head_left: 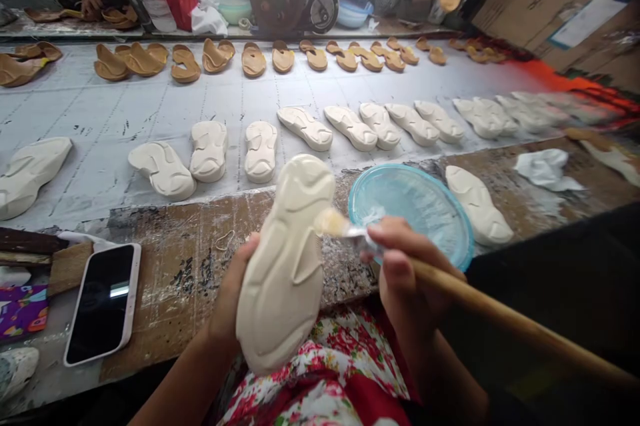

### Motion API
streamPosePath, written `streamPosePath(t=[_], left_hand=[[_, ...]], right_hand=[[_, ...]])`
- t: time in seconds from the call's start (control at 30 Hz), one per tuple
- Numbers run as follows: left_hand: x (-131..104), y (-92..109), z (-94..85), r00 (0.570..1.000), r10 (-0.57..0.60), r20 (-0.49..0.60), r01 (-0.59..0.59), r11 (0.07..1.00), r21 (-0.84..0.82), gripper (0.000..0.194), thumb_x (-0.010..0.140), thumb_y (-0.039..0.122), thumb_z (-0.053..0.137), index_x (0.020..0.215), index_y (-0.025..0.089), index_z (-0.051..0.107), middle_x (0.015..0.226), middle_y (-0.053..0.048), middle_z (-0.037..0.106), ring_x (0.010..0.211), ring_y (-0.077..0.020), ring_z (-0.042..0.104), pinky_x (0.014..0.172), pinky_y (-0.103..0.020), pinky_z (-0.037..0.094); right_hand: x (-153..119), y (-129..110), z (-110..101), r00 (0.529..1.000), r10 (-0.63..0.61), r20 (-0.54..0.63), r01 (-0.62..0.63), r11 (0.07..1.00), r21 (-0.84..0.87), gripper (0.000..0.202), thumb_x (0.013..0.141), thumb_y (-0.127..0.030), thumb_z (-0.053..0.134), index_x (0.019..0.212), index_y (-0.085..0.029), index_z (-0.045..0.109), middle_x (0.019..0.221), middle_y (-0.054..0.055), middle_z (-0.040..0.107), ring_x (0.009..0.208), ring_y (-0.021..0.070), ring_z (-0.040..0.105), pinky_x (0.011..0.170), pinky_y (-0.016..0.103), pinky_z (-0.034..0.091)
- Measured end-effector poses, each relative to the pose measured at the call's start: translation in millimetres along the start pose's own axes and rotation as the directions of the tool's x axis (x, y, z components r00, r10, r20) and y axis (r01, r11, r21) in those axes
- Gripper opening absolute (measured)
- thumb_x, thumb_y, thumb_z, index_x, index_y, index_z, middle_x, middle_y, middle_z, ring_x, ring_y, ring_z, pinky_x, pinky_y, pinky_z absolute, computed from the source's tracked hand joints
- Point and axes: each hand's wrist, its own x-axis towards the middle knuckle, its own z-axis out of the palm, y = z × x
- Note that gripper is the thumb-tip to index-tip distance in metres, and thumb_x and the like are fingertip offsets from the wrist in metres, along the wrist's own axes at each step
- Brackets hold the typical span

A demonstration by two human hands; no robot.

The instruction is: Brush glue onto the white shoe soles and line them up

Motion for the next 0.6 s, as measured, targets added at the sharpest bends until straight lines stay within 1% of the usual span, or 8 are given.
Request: streamPosePath(t=[0.07,0.13,0.2,0.27,0.37,0.47,0.53,0.6], left_hand=[[-2,-11,3.4,1.0,0.004,-0.024,-0.003,0.997,0.08,0.054,0.073,0.054,0.063,0.11,0.016,0.068,0.089,-0.009,0.074,0.096,-0.0353,0.066,0.081,-0.042,0.056],[0,-15,7.5,0.999,0.026,-0.027,-0.023,0.994,0.109,0.053,0.07,0.054,0.066,0.108,0.016,0.069,0.09,-0.008,0.074,0.099,-0.0354,0.065,0.083,-0.042,0.056],[4,-12,12.0,0.995,0.074,-0.067,-0.07,0.996,0.061,0.052,0.074,0.054,0.059,0.108,0.015,0.068,0.09,-0.009,0.073,0.1,-0.0351,0.065,0.083,-0.043,0.056],[10,-4,15.2,0.985,0.105,-0.134,-0.11,0.993,-0.032,0.055,0.08,0.055,0.048,0.11,0.013,0.067,0.091,-0.011,0.073,0.099,-0.0349,0.065,0.083,-0.044,0.056],[15,9,16.0,0.958,0.207,-0.197,-0.23,0.968,-0.103,0.058,0.084,0.056,0.037,0.112,0.014,0.066,0.091,-0.012,0.072,0.098,-0.0349,0.065,0.082,-0.047,0.056],[16,14,17.3,0.923,0.329,-0.201,-0.347,0.936,-0.061,0.054,0.086,0.053,0.036,0.11,0.015,0.066,0.091,-0.011,0.072,0.098,-0.0348,0.064,0.082,-0.048,0.056],[18,12,20.2,0.927,0.318,-0.199,-0.336,0.94,-0.06,0.054,0.087,0.053,0.036,0.108,0.015,0.067,0.09,-0.011,0.072,0.1,-0.0348,0.064,0.083,-0.048,0.055],[22,9,22.2,0.93,0.315,-0.191,-0.334,0.939,-0.08,0.057,0.087,0.056,0.034,0.105,0.014,0.068,0.089,-0.01,0.072,0.102,-0.0348,0.063,0.085,-0.048,0.055]], right_hand=[[10,7,3,0.998,0.002,-0.066,-0.011,0.991,-0.135,0.018,0.086,-0.015,0.059,0.101,-0.016,0.069,0.082,0.004,0.067,0.071,0.0167,0.06,0.067,0.034,0.044],[9,6,11,1.0,-0.01,-0.019,0.006,0.984,-0.177,0.015,0.086,-0.015,0.057,0.097,-0.016,0.068,0.081,0.004,0.067,0.071,0.0165,0.06,0.07,0.035,0.044],[-3,-2,23,0.988,-0.066,0.138,0.085,0.988,-0.132,0.012,0.087,-0.017,0.054,0.088,-0.014,0.065,0.074,0.003,0.065,0.067,0.015,0.058,0.073,0.036,0.042],[-20,-12,31,0.933,-0.143,0.33,0.184,0.978,-0.098,0.016,0.088,-0.019,0.05,0.079,-0.013,0.062,0.061,-0.001,0.057,0.059,0.0121,0.052,0.076,0.036,0.04],[-35,-23,29,0.865,-0.186,0.465,0.211,0.978,-0.001,0.021,0.086,-0.017,0.043,0.072,-0.014,0.058,0.053,-0.004,0.047,0.051,0.0094,0.042,0.073,0.035,0.037],[-28,-20,17,0.901,-0.125,0.416,0.134,0.991,0.006,0.018,0.087,-0.017,0.046,0.076,-0.013,0.059,0.056,-0.003,0.051,0.053,0.0097,0.046,0.074,0.036,0.037],[-21,-13,12,0.926,-0.124,0.355,0.165,0.982,-0.087,0.012,0.086,-0.016,0.05,0.084,-0.012,0.061,0.061,0.0,0.055,0.059,0.0124,0.052,0.073,0.036,0.038],[-21,-6,12,0.907,-0.155,0.391,0.232,0.96,-0.159,0.01,0.084,-0.013,0.052,0.086,-0.01,0.062,0.064,0.002,0.056,0.064,0.0146,0.053,0.071,0.035,0.037]])
